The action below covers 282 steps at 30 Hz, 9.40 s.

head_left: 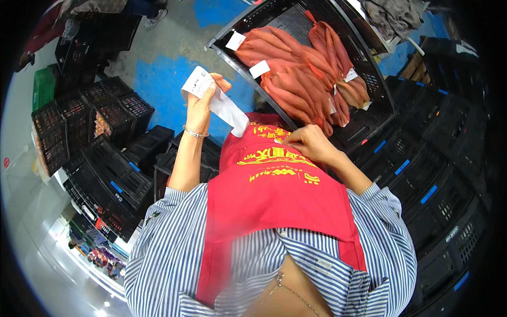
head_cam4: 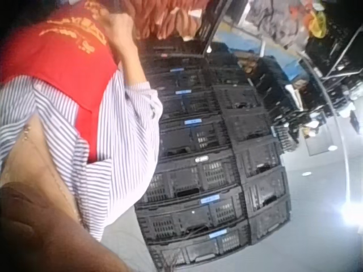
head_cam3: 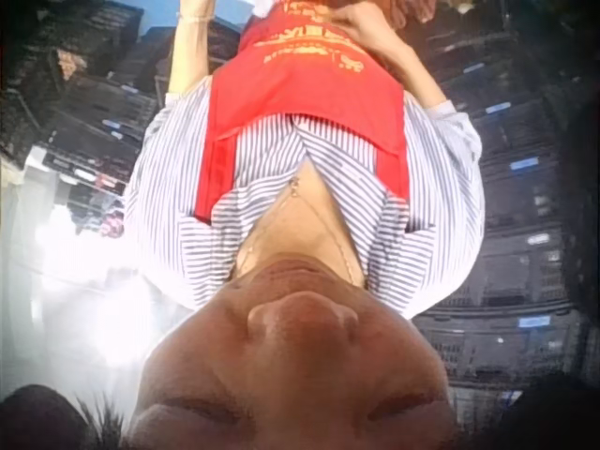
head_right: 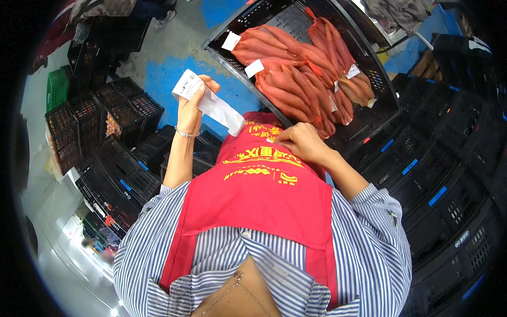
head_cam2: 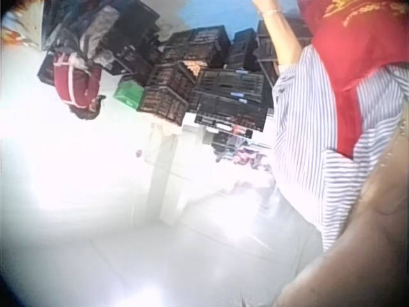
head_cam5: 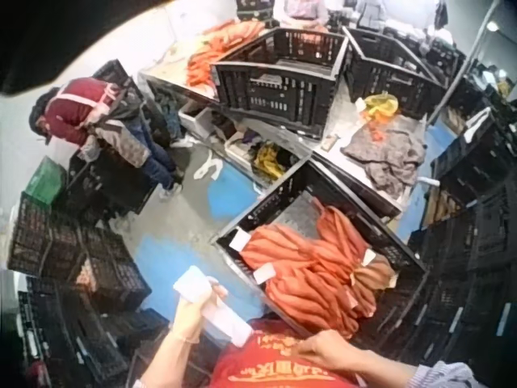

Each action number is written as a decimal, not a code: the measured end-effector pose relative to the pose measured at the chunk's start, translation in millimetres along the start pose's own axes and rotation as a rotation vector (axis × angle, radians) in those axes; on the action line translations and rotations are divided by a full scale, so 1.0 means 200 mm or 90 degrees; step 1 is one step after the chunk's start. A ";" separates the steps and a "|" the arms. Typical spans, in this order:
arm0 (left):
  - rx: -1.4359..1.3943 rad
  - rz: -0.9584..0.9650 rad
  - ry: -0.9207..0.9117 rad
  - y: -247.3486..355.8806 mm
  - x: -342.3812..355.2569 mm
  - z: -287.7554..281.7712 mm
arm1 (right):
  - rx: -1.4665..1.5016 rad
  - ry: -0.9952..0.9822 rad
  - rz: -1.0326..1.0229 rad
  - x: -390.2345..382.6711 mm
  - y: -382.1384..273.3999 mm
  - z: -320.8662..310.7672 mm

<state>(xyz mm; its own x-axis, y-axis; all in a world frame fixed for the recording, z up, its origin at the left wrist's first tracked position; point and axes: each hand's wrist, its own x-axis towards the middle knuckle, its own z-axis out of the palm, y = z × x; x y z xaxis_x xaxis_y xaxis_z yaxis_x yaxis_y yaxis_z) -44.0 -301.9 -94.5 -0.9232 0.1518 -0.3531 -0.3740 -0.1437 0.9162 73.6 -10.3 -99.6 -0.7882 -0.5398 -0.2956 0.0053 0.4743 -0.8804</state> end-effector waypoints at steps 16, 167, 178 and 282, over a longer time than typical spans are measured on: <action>-0.083 0.011 0.120 -0.06 0.32 -0.05 | -0.304 0.335 0.053 1.50 0.41 -0.20; 0.859 -0.025 -0.072 -0.21 0.84 0.19 | 0.158 0.292 0.044 1.32 0.47 -0.20; 0.768 0.192 0.016 -0.32 0.79 0.08 | 0.162 0.337 0.011 1.31 0.47 -0.18; -0.244 -0.103 0.330 -0.35 0.08 -0.28 | -0.444 0.300 0.127 1.02 0.26 -0.05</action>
<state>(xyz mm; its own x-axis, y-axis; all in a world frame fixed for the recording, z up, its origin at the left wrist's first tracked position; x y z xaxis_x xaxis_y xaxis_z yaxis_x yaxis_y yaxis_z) -36.9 -344.8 -174.2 -0.7402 -0.2749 -0.6136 -0.4281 -0.5111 0.7453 -92.6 -89.8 -201.5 -0.9866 -0.1295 -0.0995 -0.0865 0.9311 -0.3543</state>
